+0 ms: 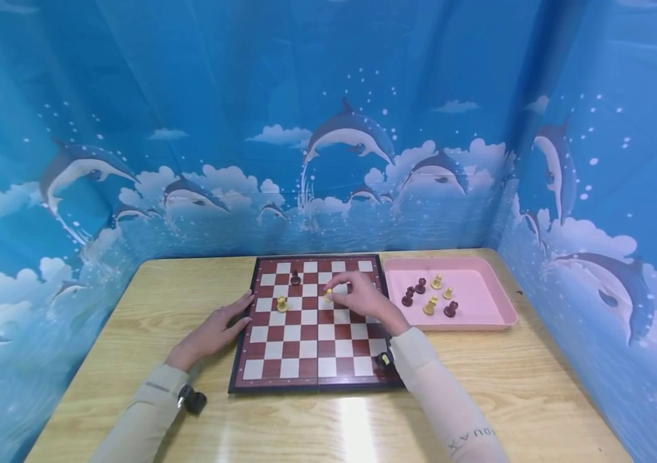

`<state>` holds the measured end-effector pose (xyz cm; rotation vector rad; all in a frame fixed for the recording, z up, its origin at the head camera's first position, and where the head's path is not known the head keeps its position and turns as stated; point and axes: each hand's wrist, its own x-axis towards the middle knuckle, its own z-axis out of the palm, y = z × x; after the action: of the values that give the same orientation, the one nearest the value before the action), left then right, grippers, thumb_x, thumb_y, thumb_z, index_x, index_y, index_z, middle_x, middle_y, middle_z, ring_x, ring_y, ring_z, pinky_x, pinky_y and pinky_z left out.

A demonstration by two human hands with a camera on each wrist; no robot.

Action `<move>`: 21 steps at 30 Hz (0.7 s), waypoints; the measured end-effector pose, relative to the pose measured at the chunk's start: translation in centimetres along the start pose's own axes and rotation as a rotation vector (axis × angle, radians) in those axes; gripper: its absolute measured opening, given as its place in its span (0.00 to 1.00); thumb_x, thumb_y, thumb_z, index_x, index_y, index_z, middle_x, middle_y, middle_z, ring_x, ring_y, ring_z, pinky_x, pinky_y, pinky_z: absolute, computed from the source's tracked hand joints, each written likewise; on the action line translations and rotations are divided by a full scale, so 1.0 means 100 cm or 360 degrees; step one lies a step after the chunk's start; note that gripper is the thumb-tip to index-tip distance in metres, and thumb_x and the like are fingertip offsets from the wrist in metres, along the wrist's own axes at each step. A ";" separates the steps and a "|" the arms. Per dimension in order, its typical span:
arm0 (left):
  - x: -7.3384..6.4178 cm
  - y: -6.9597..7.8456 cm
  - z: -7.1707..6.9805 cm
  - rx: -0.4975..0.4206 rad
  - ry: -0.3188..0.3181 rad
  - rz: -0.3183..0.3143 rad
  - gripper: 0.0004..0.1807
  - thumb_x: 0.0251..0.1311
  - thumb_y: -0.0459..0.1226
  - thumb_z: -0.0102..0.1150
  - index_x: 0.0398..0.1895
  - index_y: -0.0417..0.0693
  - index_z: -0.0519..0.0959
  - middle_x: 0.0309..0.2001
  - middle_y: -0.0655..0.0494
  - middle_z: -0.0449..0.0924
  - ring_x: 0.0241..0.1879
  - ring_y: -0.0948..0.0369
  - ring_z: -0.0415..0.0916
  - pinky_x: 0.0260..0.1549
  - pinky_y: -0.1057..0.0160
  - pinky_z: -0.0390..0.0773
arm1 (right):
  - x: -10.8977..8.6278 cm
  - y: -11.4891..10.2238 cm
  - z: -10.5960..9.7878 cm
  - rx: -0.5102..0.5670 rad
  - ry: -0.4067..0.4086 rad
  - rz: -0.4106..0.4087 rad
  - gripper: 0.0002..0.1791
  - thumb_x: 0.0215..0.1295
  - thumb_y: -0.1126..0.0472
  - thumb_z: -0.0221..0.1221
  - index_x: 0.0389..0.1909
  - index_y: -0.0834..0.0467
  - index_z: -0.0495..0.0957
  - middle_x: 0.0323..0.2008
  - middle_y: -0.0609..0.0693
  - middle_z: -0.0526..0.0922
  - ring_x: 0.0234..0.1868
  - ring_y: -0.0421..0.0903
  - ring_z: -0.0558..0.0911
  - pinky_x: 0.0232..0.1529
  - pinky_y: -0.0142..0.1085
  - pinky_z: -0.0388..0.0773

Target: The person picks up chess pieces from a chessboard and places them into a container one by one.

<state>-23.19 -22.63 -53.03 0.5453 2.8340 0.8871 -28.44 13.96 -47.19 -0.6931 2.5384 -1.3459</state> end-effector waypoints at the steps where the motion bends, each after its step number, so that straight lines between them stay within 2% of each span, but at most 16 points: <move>1: 0.000 0.000 0.000 0.0000 0.0000 0.0000 0.33 0.79 0.50 0.45 0.81 0.52 0.53 0.81 0.50 0.49 0.78 0.45 0.52 0.76 0.34 0.48 | -0.001 0.000 -0.001 0.0000 0.0004 0.0000 0.12 0.67 0.61 0.67 0.48 0.61 0.86 0.50 0.51 0.87 0.55 0.55 0.82 0.55 0.51 0.83; 5: 0.000 0.000 0.001 -0.0005 0.0004 0.0010 0.33 0.79 0.49 0.45 0.81 0.52 0.53 0.81 0.50 0.49 0.78 0.45 0.53 0.75 0.34 0.48 | -0.005 0.001 -0.004 -0.0007 0.0025 -0.0021 0.12 0.68 0.62 0.66 0.48 0.63 0.86 0.50 0.52 0.86 0.58 0.54 0.81 0.61 0.55 0.80; 10: 0.000 0.000 0.000 -0.0012 0.0014 0.0027 0.33 0.79 0.49 0.45 0.81 0.51 0.53 0.81 0.49 0.49 0.78 0.44 0.53 0.75 0.34 0.47 | -0.009 0.003 -0.009 -0.0035 0.0056 -0.0030 0.12 0.69 0.62 0.65 0.49 0.61 0.86 0.51 0.53 0.86 0.57 0.56 0.81 0.60 0.57 0.79; 14: 0.000 0.000 0.000 -0.0012 0.0020 0.0039 0.33 0.79 0.49 0.45 0.81 0.51 0.53 0.81 0.49 0.49 0.78 0.44 0.53 0.75 0.33 0.47 | -0.011 0.006 -0.011 -0.0061 0.0082 -0.0001 0.13 0.69 0.59 0.66 0.50 0.60 0.86 0.52 0.52 0.86 0.59 0.55 0.80 0.63 0.58 0.76; 21: -0.001 0.000 0.001 -0.0006 0.0006 0.0010 0.33 0.79 0.49 0.45 0.81 0.52 0.53 0.82 0.51 0.48 0.78 0.45 0.52 0.75 0.34 0.47 | -0.018 0.010 -0.016 -0.0097 0.0132 0.0015 0.13 0.67 0.59 0.67 0.49 0.61 0.86 0.51 0.52 0.86 0.59 0.55 0.80 0.66 0.58 0.72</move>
<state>-23.11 -22.64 -53.12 0.5527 2.8348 0.8956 -27.84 16.51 -47.19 -0.6481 2.6539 -1.3258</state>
